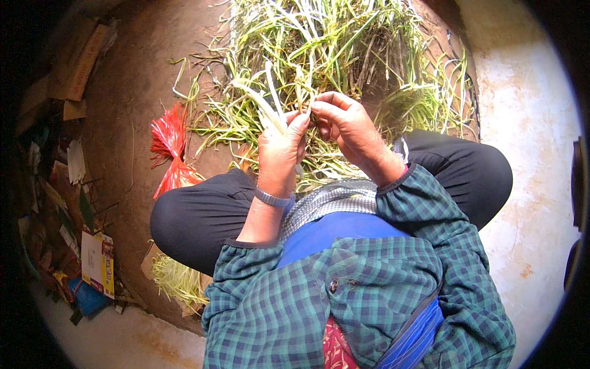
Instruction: The person sits cross-legged on the floor and repeatedly strips outer layers from long pale plant stems by hand. They separate the usable inner strands and place them into a growing pile on a brown paper sheet to their left, while discarding the removed outer layers onto the floor.
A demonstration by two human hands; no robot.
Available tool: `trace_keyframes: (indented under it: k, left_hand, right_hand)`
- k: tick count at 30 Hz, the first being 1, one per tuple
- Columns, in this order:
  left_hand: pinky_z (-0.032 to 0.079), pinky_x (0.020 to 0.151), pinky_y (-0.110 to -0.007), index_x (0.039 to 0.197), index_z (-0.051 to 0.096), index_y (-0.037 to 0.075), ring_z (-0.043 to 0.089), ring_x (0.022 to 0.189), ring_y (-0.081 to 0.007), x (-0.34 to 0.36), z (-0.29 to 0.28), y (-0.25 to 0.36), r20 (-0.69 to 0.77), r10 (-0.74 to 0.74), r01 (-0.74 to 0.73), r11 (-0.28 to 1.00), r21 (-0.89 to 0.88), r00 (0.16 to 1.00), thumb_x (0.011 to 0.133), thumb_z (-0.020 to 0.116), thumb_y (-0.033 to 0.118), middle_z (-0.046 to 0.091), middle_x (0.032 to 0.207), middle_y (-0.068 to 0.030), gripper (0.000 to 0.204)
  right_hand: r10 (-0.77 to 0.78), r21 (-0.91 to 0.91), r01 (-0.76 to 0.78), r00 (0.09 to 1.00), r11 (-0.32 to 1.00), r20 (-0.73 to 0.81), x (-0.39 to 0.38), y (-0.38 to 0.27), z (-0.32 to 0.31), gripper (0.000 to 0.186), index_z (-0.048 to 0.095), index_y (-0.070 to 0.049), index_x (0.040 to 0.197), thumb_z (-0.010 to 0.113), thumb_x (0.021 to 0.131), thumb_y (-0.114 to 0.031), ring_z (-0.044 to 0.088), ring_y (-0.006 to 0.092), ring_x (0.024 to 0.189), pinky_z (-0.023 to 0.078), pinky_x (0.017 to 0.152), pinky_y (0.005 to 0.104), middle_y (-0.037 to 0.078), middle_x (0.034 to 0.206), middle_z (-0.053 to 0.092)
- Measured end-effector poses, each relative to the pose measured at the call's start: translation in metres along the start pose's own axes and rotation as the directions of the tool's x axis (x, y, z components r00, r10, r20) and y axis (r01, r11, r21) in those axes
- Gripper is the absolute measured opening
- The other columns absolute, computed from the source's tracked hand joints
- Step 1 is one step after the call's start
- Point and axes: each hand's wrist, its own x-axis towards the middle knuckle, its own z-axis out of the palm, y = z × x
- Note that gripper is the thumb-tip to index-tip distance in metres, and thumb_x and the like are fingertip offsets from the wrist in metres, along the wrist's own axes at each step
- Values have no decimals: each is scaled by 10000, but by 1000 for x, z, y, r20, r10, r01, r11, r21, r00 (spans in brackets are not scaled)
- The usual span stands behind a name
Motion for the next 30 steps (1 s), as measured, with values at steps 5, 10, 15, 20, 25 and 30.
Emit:
trace_keyframes:
  k: [5, 10, 15, 20, 25, 30]
  left_hand:
    - [284, 412, -163, 1085, 590, 16, 388, 486, -9, 0, 1, 0, -15, 20, -20, 999, -27, 1000, 912, 647, 159, 596, 766, 21, 232]
    - [294, 422, -151, 1090, 582, 41, 384, 506, -6, -3, -8, 17, -92, 104, -113, 989, -99, 990, 927, 623, 135, 640, 865, -28, 193]
    - [307, 386, -145, 1053, 585, 53, 379, 501, -9, -19, -40, 55, -351, 340, -437, 864, -250, 872, 943, 610, 160, 632, 880, -34, 155]
    - [303, 390, -163, 1023, 565, 48, 389, 493, -20, -22, -50, 60, -392, 373, -473, 858, -199, 841, 953, 592, 147, 632, 902, -66, 124]
    - [292, 381, -158, 1088, 566, 27, 387, 483, -8, -23, -46, 54, -358, 363, -394, 919, -14, 860, 958, 572, 121, 651, 974, -88, 161]
    - [286, 372, -156, 1175, 549, -2, 370, 469, 4, -20, -49, 58, -403, 420, -388, 907, 164, 813, 961, 562, 118, 657, 981, -82, 247]
  right_hand:
    - [28, -8, -28, 999, 1000, -27, -1, 1, 0, 170, 608, -55, 1021, 650, 901, -168, 541, 79, 626, 417, 542, 208, 17, 787, 621]
    - [-138, -270, 129, 990, 954, -15, 11, 11, -25, 160, 629, -42, 983, 629, 906, -182, 529, 52, 574, 427, 518, 210, -5, 756, 616]
    - [-446, -763, 182, 882, 621, -151, 41, 21, -76, 264, 618, -35, 1127, 620, 898, -168, 562, 53, 669, 485, 588, 218, 20, 927, 645]
    - [-629, -905, 250, 777, 344, -24, 56, 9, -74, 361, 571, -57, 1185, 628, 839, -142, 590, 224, 924, 491, 792, 325, 113, 1142, 598]
    - [-600, -914, 336, 691, -226, 403, 88, 0, -42, 448, 520, -100, 1232, 618, 795, -108, 515, 332, 1156, 426, 936, 447, 126, 1289, 506]
    - [-256, -693, 370, 739, -619, 623, 65, 46, -50, 204, 634, -62, 943, 603, 753, -131, 521, 270, 1048, 394, 914, 435, 100, 986, 589]
